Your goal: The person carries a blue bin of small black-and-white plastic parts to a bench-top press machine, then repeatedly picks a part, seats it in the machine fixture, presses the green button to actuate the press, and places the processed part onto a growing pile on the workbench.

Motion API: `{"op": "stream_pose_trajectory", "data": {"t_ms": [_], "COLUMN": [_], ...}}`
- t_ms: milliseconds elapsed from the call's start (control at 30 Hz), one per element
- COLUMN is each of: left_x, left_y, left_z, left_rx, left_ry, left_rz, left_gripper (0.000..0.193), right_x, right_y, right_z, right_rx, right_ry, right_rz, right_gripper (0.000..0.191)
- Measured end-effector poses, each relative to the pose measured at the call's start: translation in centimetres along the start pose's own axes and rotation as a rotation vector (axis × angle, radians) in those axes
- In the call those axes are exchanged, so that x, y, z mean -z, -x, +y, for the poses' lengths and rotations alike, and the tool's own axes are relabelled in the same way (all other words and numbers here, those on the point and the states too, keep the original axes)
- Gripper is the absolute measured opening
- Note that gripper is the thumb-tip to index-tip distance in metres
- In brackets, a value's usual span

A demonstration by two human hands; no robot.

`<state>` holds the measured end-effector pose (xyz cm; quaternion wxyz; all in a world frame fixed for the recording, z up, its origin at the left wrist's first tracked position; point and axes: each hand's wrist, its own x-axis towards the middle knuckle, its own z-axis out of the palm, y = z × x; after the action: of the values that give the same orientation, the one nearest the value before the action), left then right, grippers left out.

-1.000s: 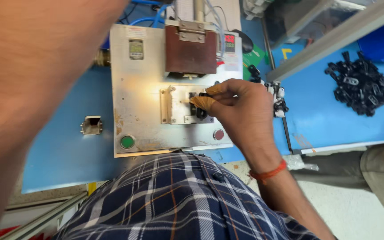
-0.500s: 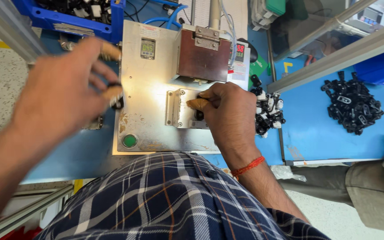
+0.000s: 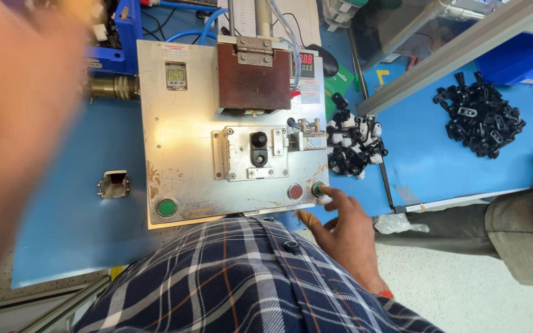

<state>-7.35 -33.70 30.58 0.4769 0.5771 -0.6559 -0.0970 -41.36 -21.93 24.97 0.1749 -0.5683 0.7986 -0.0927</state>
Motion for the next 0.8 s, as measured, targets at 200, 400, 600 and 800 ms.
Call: {"op": "stream_pose_trajectory", "data": {"t_ms": [200,400,600,800], "left_x": [-4.5,-5.7,-8.1,-10.0], "left_y": [6.7,7.2,6.4,6.3], "left_z": [5.4,6.1,7.2,7.4], "left_rx": [0.163,0.003,-0.241,-0.296], "left_ry": [0.220,0.111,0.045,-0.127], "left_rz": [-0.221,-0.514,-0.414,-0.485], "left_gripper": [0.058,0.041,0.031,0.030], "right_x": [-2.0,-0.2,1.2,1.4], "right_y": [1.0,0.4,-0.5,-0.4], "right_z": [1.3,1.9,2.9,3.1], "right_rx": [-0.146,-0.112,-0.019,-0.072], "right_ry": [-0.070,0.133,0.109,0.131], "right_rz": [-0.099,-0.315,-0.383,-0.415], "right_gripper": [0.085,0.088,0.098,0.093]}}
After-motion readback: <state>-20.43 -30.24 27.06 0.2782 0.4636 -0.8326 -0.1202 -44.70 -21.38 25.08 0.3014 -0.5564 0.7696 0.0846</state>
